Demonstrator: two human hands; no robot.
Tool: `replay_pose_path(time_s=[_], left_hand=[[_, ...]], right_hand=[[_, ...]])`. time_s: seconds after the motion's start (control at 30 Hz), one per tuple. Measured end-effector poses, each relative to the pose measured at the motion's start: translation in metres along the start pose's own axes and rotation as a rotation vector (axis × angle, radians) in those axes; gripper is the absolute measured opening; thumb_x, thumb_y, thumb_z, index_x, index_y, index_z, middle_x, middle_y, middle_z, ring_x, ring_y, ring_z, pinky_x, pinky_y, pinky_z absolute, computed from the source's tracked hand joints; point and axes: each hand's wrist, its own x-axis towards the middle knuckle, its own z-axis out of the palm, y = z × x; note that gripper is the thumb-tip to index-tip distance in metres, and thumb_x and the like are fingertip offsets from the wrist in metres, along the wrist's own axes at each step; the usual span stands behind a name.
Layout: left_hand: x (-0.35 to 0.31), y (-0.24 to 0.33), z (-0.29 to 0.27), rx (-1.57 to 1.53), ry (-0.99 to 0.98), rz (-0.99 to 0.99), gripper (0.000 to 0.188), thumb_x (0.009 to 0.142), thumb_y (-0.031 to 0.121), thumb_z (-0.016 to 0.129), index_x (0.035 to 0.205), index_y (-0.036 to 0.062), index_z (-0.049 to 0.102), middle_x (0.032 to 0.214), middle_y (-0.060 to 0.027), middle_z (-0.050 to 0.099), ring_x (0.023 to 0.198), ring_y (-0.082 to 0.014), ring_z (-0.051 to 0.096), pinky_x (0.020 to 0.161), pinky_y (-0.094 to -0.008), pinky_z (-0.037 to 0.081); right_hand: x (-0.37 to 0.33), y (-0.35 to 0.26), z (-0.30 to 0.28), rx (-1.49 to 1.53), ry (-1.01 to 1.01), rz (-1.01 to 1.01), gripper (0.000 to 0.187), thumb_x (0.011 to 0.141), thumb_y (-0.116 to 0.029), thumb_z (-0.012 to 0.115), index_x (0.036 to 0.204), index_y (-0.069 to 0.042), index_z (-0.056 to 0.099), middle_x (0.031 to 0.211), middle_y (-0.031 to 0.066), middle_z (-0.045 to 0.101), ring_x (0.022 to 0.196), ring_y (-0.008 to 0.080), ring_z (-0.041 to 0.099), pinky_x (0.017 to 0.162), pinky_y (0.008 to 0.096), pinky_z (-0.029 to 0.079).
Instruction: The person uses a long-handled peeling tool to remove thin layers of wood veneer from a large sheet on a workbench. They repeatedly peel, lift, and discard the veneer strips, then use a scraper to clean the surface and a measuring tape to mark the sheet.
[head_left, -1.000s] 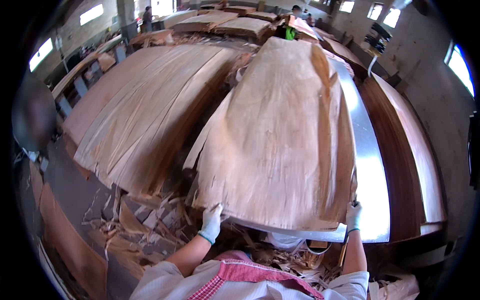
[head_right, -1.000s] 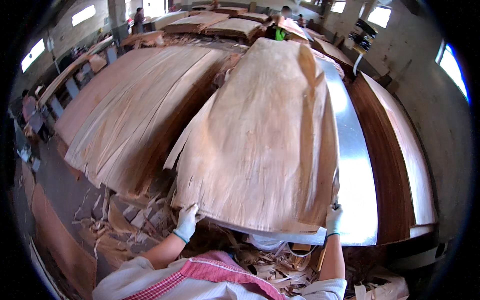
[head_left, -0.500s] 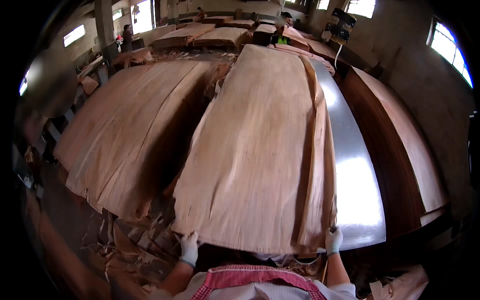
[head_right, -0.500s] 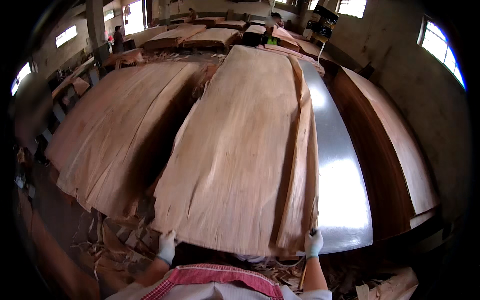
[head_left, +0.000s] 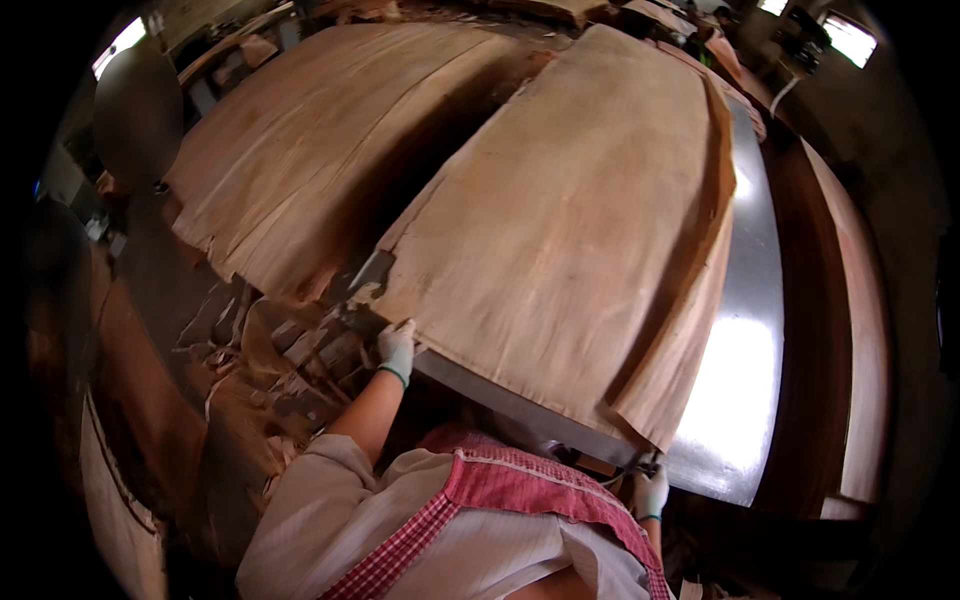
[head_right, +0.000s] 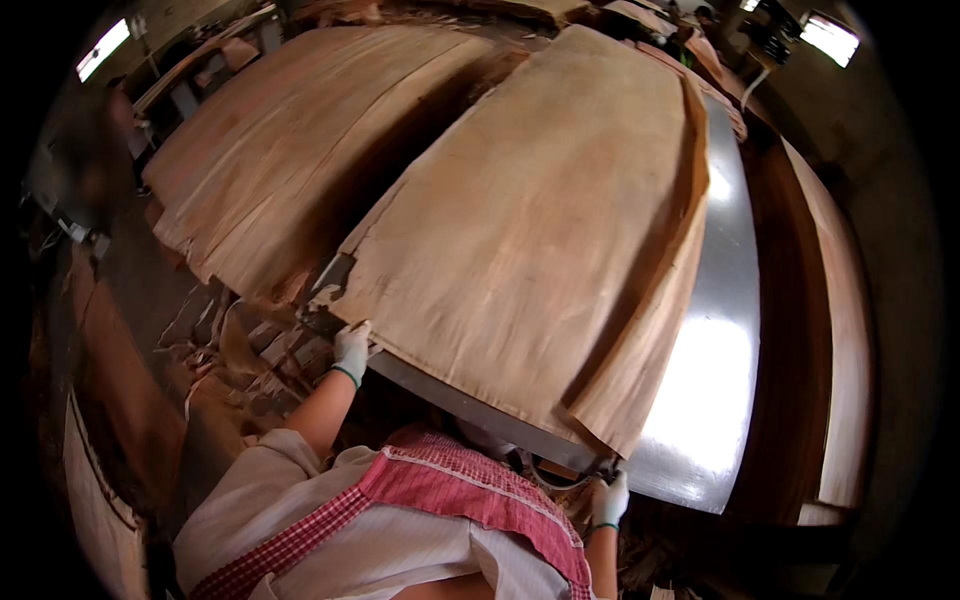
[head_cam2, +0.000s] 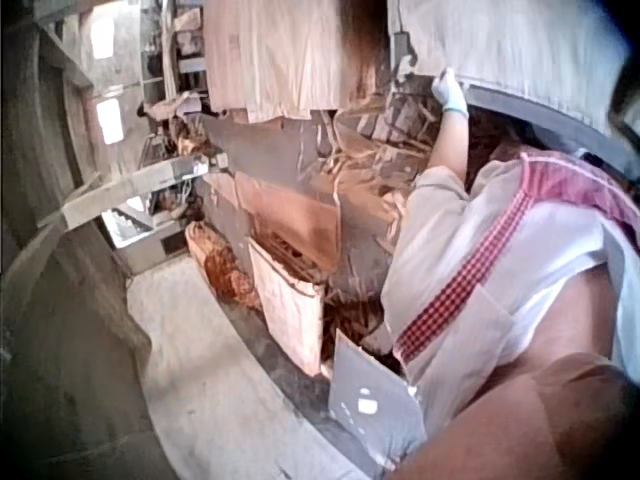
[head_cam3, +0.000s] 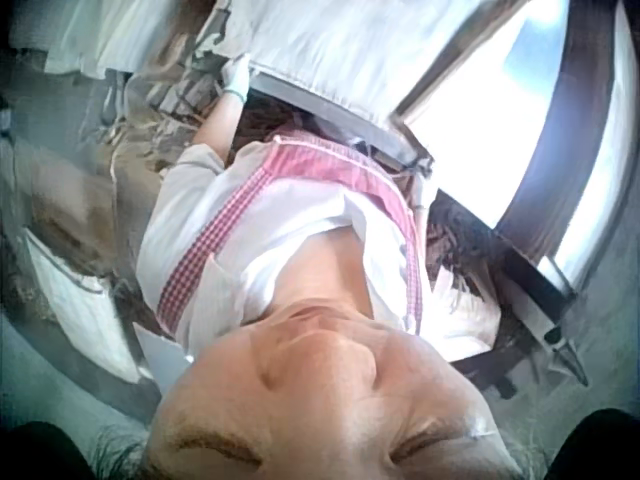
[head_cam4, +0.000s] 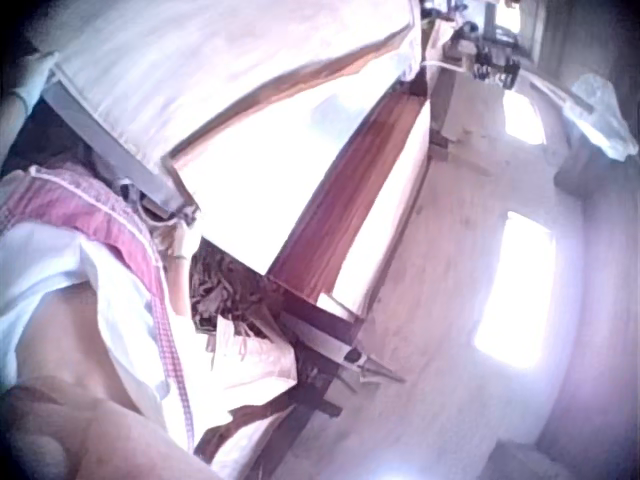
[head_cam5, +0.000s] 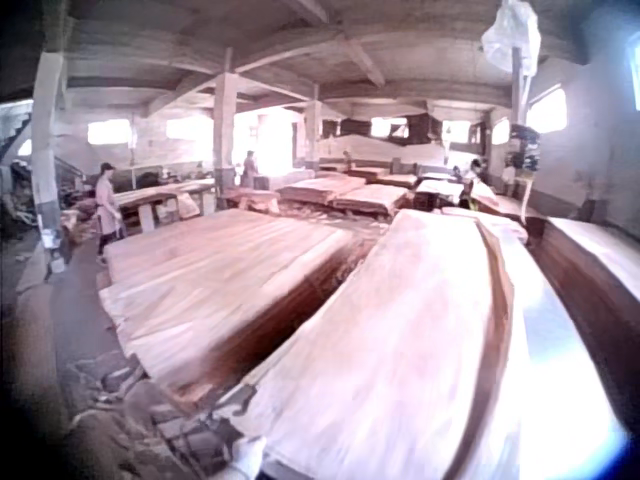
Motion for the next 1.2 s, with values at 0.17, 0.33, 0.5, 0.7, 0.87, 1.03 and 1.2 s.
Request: replay_pose_path(time_s=[0.17, 0.33, 0.5, 0.7, 0.87, 1.03, 1.2], left_hand=[[0.032, -0.027, -0.005, -0.053, -0.035, 0.043, 0.023, 0.086, 0.02, 0.064, 0.104, 0.0052, 0.063, 0.091, -0.0043, 0.059, 0.072, -0.0168, 0.056, 0.055, -0.0325, 0.057], [0.041, -0.025, -0.005, 0.022, 0.059, -0.022, 0.022, 0.092, 0.02, 0.06, 0.11, 0.0072, 0.061, 0.09, -0.0048, 0.061, 0.064, -0.0165, 0.056, 0.051, -0.0304, 0.055], [0.019, -0.009, 0.01, 0.136, 0.126, -0.042, 0.024, 0.093, 0.022, 0.059, 0.109, 0.0046, 0.059, 0.082, -0.0046, 0.057, 0.062, -0.0161, 0.054, 0.051, -0.0287, 0.054], [0.036, -0.02, 0.001, 0.088, 0.096, -0.005, 0.024, 0.091, 0.021, 0.061, 0.109, 0.0062, 0.058, 0.076, -0.0045, 0.054, 0.059, -0.0159, 0.052, 0.05, -0.0301, 0.054], [0.034, -0.018, 0.006, 0.091, 0.12, -0.051, 0.026, 0.092, 0.021, 0.06, 0.113, 0.0056, 0.058, 0.077, -0.0053, 0.052, 0.06, -0.0168, 0.05, 0.054, -0.0311, 0.056], [0.017, -0.015, 0.007, 0.12, 0.174, -0.014, 0.029, 0.093, 0.022, 0.059, 0.116, 0.0041, 0.058, 0.102, -0.0107, 0.06, 0.074, -0.022, 0.06, 0.058, -0.0296, 0.058], [0.027, -0.019, 0.001, 0.106, 0.17, -0.055, 0.03, 0.093, 0.022, 0.059, 0.118, 0.0051, 0.058, 0.111, -0.0109, 0.061, 0.08, -0.024, 0.062, 0.057, -0.0297, 0.058]], right_hand=[[-0.014, -0.068, -0.009, -0.253, 0.162, 0.15, 0.027, 0.085, -0.032, 0.059, 0.09, -0.006, 0.061, 0.079, 0.0218, 0.063, 0.078, 0.0421, 0.061, 0.067, 0.0479, 0.047], [-0.096, -0.039, -0.039, -0.13, 0.205, 0.179, 0.029, 0.085, -0.036, 0.06, 0.083, -0.007, 0.059, 0.073, 0.021, 0.06, 0.072, 0.042, 0.06, 0.063, 0.0474, 0.046], [-0.099, 0.001, -0.07, -0.278, 0.304, 0.172, 0.023, 0.084, -0.03, 0.062, 0.081, -0.007, 0.059, 0.07, 0.0198, 0.06, 0.07, 0.0411, 0.06, 0.062, 0.0487, 0.046], [-0.049, 0.014, -0.082, -0.432, 0.32, 0.132, 0.031, 0.085, -0.038, 0.063, 0.081, -0.008, 0.06, 0.071, 0.0176, 0.062, 0.068, 0.0391, 0.061, 0.06, 0.0486, 0.047], [-0.096, 0.047, -0.097, -0.582, 0.336, 0.135, 0.034, 0.083, -0.041, 0.064, 0.077, -0.008, 0.057, 0.069, 0.0158, 0.06, 0.065, 0.0369, 0.06, 0.059, 0.0477, 0.048], [-0.144, 0.05, -0.107, -0.534, 0.329, 0.187, 0.026, 0.078, -0.031, 0.069, 0.078, -0.009, 0.057, 0.073, 0.0161, 0.061, 0.069, 0.0378, 0.061, 0.061, 0.0485, 0.048], [-0.124, 0.058, -0.103, -0.508, 0.433, 0.136, 0.026, 0.081, -0.033, 0.068, 0.082, -0.009, 0.059, 0.07, 0.0152, 0.06, 0.066, 0.0366, 0.06, 0.06, 0.0469, 0.049]])
